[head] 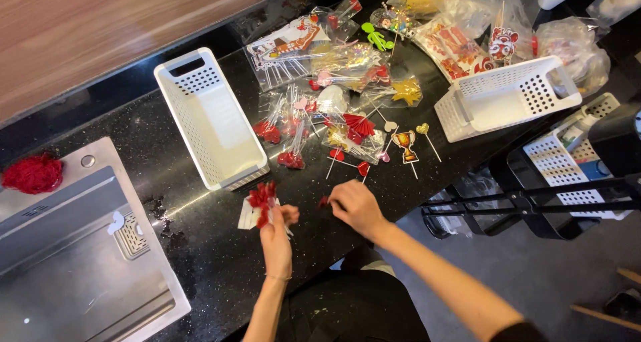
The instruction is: The person organizes various small decorations, including red paper fans and heart-shaped picks, by placing them into a white plastic basket. They then move to a different counter to sort and arrange colorful stickers and other craft supplies.
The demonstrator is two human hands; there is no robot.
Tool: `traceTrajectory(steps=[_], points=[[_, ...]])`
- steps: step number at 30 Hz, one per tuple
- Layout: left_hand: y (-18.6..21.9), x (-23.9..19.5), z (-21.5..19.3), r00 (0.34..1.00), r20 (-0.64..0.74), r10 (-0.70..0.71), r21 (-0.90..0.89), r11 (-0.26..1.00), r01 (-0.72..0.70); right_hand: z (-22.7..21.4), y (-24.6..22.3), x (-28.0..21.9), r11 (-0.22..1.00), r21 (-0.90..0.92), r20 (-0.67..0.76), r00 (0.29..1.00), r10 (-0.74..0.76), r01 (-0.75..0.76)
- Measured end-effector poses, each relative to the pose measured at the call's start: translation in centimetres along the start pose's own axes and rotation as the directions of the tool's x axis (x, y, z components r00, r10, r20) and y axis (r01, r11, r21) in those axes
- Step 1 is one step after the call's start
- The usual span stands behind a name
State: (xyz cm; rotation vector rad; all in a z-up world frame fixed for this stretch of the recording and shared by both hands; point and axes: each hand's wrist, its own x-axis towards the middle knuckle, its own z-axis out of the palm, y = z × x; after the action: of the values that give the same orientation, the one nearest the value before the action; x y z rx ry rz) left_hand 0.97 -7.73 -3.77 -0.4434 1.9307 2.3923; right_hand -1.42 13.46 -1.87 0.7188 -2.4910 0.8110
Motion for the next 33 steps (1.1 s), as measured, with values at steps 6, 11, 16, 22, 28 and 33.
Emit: traceTrajectory(steps=[6, 11, 16, 22, 28, 33], points=[[6.2, -1.3, 6.5, 0.988, 0.076, -0.136, 0.464, 0.882, 0.086, 2.1, -4.8, 0.4, 0.382, 0.559, 0.092, 0.513, 0.853, -0.736], [3.9, 0.2, 7.1, 0.984, 0.042, -0.172, 0.457, 0.879, 0.135, 1.4, -2.0, 1.5, 0.457, 0.458, 0.118, 0.562, 0.819, -0.762], [-6.5, 3.8, 6.1, 0.958, 0.005, -0.286, -0.328, 0.905, 0.272, 4.6, 9.0, -0.7, 0.87, -0.157, 0.005, 0.88, 0.474, -0.468], [-4.4, 4.3, 7.1, 0.967, 0.022, -0.253, -0.518, 0.824, 0.228, 5.0, 12.9, -1.2, 0.735, -0.667, 0.258, 0.963, 0.072, 0.124], [-4.5, 3.5, 7.7, 0.939, 0.079, -0.334, -0.035, 0.941, 0.337, -4.1, 8.2, 2.5, 0.808, -0.08, 0.107, 0.811, -0.575, 0.583], [-8.9, 2.9, 9.3, 0.965, 0.021, -0.26, 0.2, 0.947, 0.251, -4.9, 6.7, 3.4, 0.764, -0.041, 0.069, 0.765, -0.64, 0.643]])
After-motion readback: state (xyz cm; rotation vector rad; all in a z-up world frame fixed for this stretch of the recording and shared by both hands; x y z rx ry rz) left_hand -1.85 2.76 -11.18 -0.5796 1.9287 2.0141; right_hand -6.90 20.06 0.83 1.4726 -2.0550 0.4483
